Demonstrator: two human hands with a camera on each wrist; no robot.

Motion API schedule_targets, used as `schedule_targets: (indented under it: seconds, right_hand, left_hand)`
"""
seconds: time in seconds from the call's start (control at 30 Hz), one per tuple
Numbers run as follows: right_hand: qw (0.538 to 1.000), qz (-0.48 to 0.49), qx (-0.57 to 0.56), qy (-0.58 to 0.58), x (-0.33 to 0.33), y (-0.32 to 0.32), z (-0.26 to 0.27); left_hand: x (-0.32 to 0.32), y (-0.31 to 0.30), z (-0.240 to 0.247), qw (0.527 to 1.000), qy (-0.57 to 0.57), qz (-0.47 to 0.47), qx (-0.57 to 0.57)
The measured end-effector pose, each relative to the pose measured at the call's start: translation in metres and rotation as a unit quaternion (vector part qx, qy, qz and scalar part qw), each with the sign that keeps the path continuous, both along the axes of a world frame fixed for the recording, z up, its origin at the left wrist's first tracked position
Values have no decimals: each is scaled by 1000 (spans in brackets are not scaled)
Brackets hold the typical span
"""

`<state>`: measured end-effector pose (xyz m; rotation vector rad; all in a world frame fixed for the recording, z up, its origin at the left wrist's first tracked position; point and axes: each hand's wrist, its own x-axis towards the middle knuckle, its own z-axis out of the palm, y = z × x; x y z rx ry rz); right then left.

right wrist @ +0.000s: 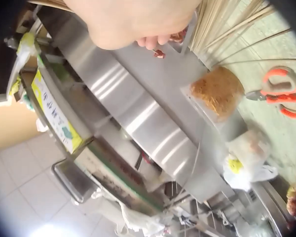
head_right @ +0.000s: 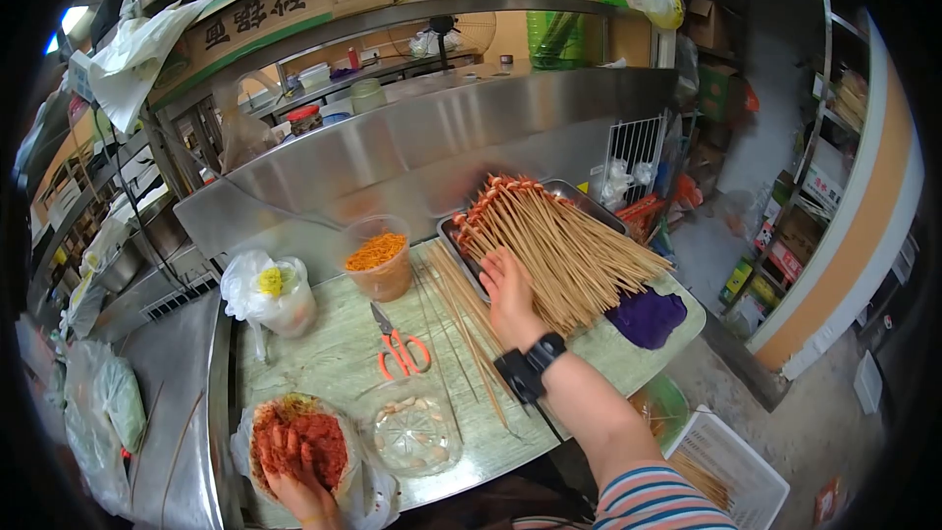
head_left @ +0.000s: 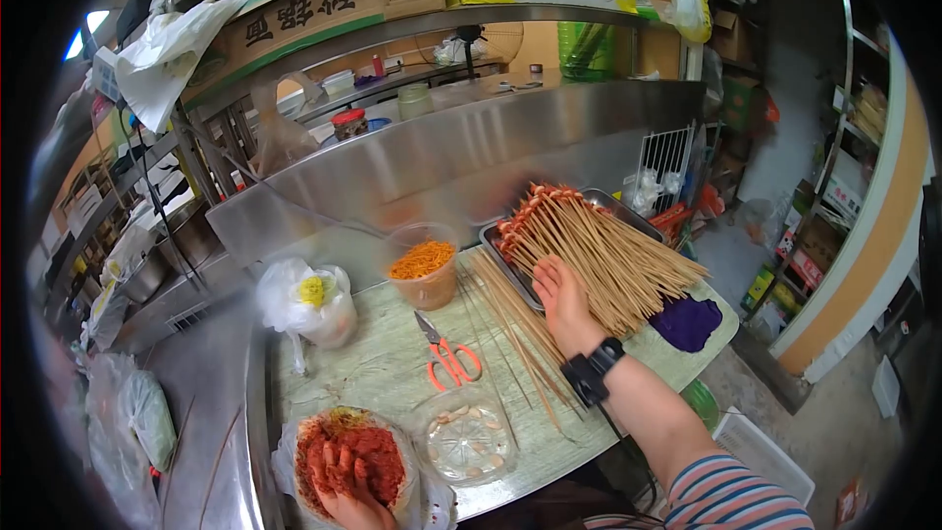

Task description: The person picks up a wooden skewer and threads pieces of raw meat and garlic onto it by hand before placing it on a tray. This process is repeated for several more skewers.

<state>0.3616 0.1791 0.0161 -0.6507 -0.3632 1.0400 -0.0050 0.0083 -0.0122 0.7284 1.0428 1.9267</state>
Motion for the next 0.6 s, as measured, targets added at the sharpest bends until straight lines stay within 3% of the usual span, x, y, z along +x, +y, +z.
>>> schedule_targets:
  seconds: [0.2, 0.27, 0.33, 0.37, 0.4, 0.43, 0.5, 0.53, 0.57, 0.6]
  right_hand:
    - [995, -25, -68, 65, 6, 48, -22]
    - [995, -5, -67, 79, 13, 51, -24]
    - [986, 82, -106, 104, 15, 41, -20]
    - [984, 144, -103, 31, 15, 38, -22]
    - [983, 146, -110, 32, 9, 30, -21]
    - [964, 198, -130, -124, 1, 21, -15]
    - [874, 243, -152, -392, -13, 14, -11]
    - [874, 244, -152, -392, -21, 8, -9]
    - [714, 177, -180, -653, -29, 1, -6]
    - [483, 92, -190, -850, -36, -5, -5]
  left_hand:
    - [18, -7, 36, 998, -44, 25, -30]
    - [14, -4, 17, 999, 24, 25, -30]
    - [12, -5, 19, 999, 13, 21, -35]
    - [13, -5, 20, 1000, 3, 14, -28]
    - [13, -6, 20, 999, 4, 16, -35]
    - [14, -5, 21, 999, -18, 23, -25]
    - [15, -4, 22, 999, -41, 25, -8]
    - [16, -4, 23, 999, -41, 25, -7]
    - [15, -4, 23, 999, -38, 24, -8]
    - [15, -5, 23, 999, -34, 24, -8]
